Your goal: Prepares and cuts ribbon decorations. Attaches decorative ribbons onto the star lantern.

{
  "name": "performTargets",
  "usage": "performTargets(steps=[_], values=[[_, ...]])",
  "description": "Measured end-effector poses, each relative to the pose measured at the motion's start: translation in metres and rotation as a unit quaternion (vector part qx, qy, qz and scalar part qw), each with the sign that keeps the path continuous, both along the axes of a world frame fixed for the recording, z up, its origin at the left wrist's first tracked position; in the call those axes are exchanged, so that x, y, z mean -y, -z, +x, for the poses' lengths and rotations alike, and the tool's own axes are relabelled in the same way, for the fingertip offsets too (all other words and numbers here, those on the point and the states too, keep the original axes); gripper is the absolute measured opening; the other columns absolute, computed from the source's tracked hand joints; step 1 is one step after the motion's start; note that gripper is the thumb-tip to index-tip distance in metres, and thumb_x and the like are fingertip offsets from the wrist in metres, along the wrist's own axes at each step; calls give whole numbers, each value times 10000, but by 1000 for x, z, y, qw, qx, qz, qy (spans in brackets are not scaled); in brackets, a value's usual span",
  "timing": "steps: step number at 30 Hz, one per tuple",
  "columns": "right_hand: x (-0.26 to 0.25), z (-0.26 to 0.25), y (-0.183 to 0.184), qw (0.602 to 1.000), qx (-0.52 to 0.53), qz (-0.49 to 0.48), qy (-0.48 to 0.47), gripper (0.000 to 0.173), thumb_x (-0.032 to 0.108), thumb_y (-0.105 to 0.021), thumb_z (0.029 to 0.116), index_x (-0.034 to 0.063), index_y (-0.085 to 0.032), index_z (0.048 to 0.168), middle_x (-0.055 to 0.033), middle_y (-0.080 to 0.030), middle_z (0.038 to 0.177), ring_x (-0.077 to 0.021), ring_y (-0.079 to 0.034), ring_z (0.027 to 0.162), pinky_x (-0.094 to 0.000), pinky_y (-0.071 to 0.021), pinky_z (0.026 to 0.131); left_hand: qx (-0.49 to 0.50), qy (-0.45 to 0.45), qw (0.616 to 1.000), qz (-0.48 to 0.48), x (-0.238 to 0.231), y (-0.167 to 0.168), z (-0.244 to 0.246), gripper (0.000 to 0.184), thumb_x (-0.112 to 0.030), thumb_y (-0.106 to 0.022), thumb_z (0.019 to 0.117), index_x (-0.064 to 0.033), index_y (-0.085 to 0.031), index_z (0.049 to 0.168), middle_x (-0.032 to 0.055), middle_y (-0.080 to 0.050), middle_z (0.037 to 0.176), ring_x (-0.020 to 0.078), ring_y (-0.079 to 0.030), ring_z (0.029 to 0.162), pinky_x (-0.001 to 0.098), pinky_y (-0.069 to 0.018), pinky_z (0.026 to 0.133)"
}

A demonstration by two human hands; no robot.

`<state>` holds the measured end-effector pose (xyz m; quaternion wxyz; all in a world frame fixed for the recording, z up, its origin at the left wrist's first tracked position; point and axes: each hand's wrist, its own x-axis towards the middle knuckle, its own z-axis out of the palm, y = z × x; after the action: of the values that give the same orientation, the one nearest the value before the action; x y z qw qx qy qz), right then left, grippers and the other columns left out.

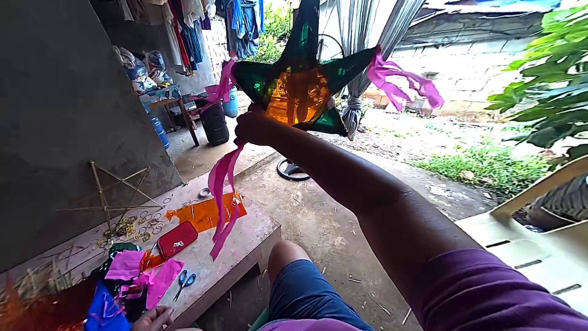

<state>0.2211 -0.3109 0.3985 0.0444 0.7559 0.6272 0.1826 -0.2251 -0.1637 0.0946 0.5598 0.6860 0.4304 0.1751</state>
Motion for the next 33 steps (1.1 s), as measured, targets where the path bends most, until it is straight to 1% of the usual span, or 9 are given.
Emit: performTargets(steps=[2,5,9,17,20,24,26,30,33], values=[[-4,-5,2,1000,-2,-17,-5,256,170,-547,1055,-13,-716,1112,-240,-664,1168,-410,-609,1157,-612,-365,1056,2,-7,1000,4,3,-1,-1,84,-41,-587,1004,-12,-659,970,-37,-655,677,-35,-377,420,140,-303,409],[-8,-6,6,999,15,-15,-36,320,249,-559,1059,-27,-719,1031,-239,-681,1088,-406,-637,1086,-614,-384,1004,5,-12,1000,8,6,-2,-3,75,-33,-592,1001,-14,-659,972,-42,-652,663,-40,-378,416,135,-299,404],[-13,-13,5,999,24,-19,-40,355,267,-539,1069,-38,-708,1000,-242,-676,1051,-408,-640,1061,-608,-390,986,16,-22,1000,-2,6,-1,-5,90,-16,-580,1001,-11,-663,966,-31,-652,661,-33,-372,412,139,-291,399],[-15,-20,8,999,15,6,-48,324,246,-563,1059,-38,-706,999,-251,-673,1039,-422,-641,1056,-622,-387,1000,12,-37,999,-10,9,-5,-2,106,-20,-581,1012,-11,-663,945,-30,-640,649,-26,-358,410,141,-275,398],[-13,-23,14,998,-3,26,-52,290,229,-576,1051,-19,-725,1025,-245,-678,1050,-422,-640,1071,-623,-382,1042,17,-41,999,3,6,-12,2,103,-16,-573,1014,-10,-656,954,-33,-631,650,-22,-355,415,145,-279,404],[-10,-35,29,999,2,14,-52,314,240,-557,1063,-20,-720,996,-245,-682,1020,-432,-648,1035,-637,-401,988,33,-89,993,69,-5,-36,1,94,-44,-589,1008,1,-653,1060,-26,-643,719,-25,-379,448,148,-291,421],[-7,-43,42,999,2,7,-50,267,195,-562,1055,-2,-734,1000,-233,-689,1011,-421,-655,1018,-633,-408,985,57,-131,984,102,-12,-51,-2,129,-64,-583,1012,-2,-636,1112,-29,-637,749,-27,-402,471,144,-308,433],[6,-55,77,991,-43,79,-97,197,120,-616,1010,-9,-746,938,-224,-695,909,-408,-680,929,-636,-426,971,125,-178,962,164,-12,-84,1,108,-60,-578,1001,-28,-645,1079,-67,-624,730,-41,-417,483,125,-329,448],[24,-68,114,981,-100,121,-113,111,67,-663,972,11,-751,936,-210,-696,904,-411,-683,922,-653,-443,988,153,-154,959,182,5,-107,11,95,-32,-582,1004,-5,-642,1073,-41,-616,755,-28,-458,533,137,-378,498]])
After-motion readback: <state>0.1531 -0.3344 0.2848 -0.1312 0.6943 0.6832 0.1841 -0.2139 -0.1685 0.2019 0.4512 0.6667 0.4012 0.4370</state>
